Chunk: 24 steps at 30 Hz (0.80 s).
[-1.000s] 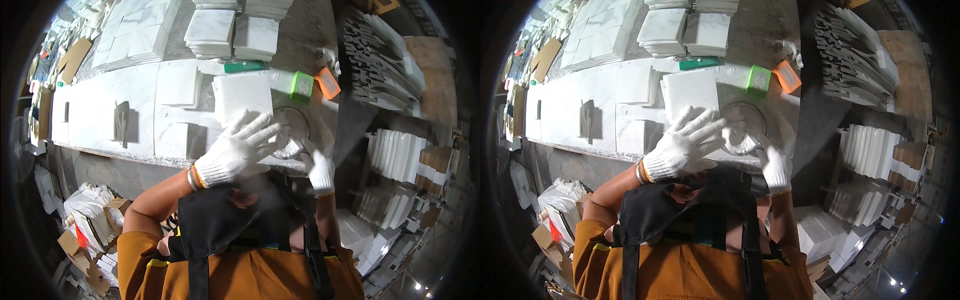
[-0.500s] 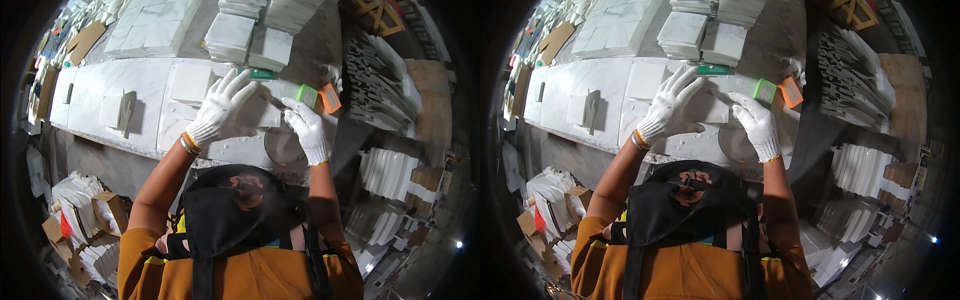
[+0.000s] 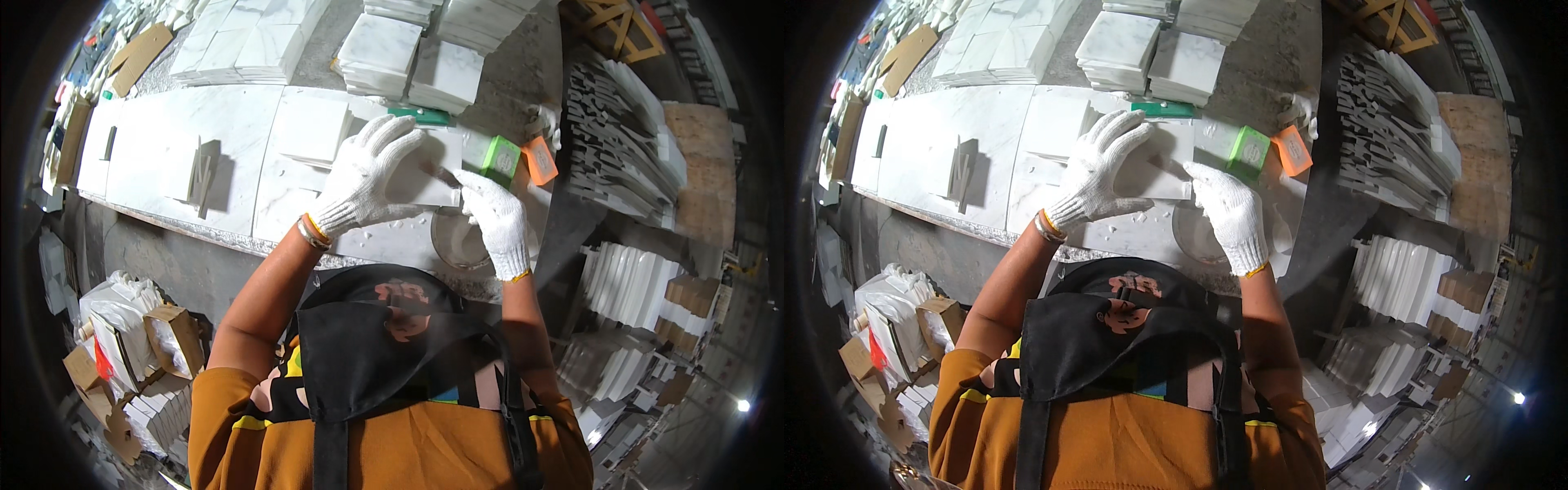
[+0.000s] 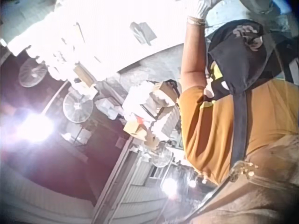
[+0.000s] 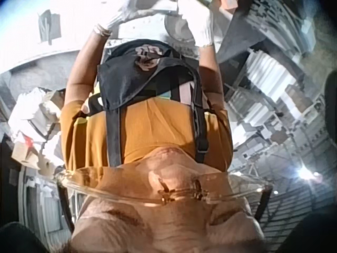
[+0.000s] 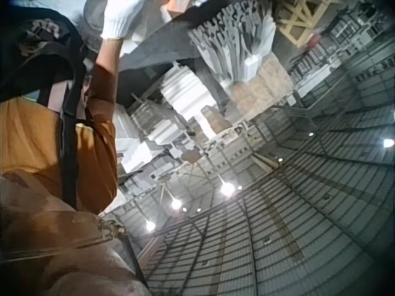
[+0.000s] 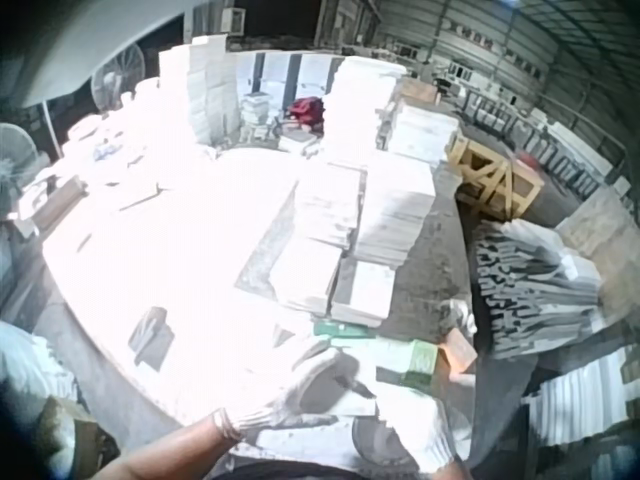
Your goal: The person sands the edges of small white square tiles using green and orange sanding blocks and a metal tool. They handle the tiles one at a time, rotating them to smooth different sides, and place finished pieces back on the workbench.
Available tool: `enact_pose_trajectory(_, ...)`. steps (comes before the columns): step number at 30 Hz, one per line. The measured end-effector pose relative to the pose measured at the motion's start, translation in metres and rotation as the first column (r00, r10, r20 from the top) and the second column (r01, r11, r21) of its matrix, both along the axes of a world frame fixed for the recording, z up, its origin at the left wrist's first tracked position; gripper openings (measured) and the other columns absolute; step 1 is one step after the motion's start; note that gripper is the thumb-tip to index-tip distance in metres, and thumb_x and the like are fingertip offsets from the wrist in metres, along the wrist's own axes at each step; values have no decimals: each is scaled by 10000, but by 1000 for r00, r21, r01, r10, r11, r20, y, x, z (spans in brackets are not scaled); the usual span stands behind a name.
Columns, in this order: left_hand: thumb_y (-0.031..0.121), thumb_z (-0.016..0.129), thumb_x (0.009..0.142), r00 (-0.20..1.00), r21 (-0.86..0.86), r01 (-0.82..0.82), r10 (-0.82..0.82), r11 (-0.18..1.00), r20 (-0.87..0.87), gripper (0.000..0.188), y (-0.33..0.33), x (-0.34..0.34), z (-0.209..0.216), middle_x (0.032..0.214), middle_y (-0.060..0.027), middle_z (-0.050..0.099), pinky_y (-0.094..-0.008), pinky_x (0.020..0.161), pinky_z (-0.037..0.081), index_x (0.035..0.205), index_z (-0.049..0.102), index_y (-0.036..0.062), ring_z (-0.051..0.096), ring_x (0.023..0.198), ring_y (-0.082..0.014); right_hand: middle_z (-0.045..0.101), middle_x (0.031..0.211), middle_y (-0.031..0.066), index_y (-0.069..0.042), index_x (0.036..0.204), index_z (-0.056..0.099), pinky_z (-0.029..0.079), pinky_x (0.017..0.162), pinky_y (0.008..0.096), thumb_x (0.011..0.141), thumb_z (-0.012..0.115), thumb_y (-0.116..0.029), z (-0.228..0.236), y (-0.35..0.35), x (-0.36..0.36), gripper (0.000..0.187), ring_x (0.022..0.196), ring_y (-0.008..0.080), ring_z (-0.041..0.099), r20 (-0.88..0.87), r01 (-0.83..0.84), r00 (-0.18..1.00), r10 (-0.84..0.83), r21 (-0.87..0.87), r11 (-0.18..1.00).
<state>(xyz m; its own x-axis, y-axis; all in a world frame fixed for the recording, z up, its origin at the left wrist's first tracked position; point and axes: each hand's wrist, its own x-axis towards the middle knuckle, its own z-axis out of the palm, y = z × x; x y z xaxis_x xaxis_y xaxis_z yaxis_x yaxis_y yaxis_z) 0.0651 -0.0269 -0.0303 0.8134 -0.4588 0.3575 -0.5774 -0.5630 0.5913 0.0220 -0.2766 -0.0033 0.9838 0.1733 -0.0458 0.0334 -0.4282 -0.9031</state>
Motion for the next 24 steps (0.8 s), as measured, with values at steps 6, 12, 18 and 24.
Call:
enact_pose_trajectory(6,424,905,551,1000,19,-11,12,1000,-8,1032,0,-1,3,1465,-166,442,-531,1093,372,1422,457,98,415,1346,-391,739,1038,85,12,1206,671,523,643,232,924,569,-26,5,5,-20,302,733,94,635,-114,98,990,-88,85,992)
enact_pose_trajectory(12,364,893,569,1000,24,0,0,1000,18,994,1,4,-2,1457,-166,453,-525,1087,385,1425,459,107,439,1326,-390,708,977,51,18,1226,658,510,659,225,925,594,-21,13,8,-55,310,749,72,607,-96,48,995,-40,84,995)
enact_pose_trajectory(18,278,865,592,995,15,-16,14,1000,96,860,2,6,-7,1400,-158,501,-475,1039,443,1354,520,83,480,1280,-387,644,936,14,-3,1250,647,493,673,200,950,569,-25,4,0,-48,311,767,57,589,-198,254,957,-212,221,942)
enact_pose_trajectory(24,331,900,555,998,27,15,-16,1000,52,971,1,6,2,1442,-162,467,-494,1085,403,1399,484,95,449,1320,-388,680,956,4,-46,1244,666,486,651,204,959,594,-86,7,8,7,297,768,30,585,-12,84,996,-83,23,996)
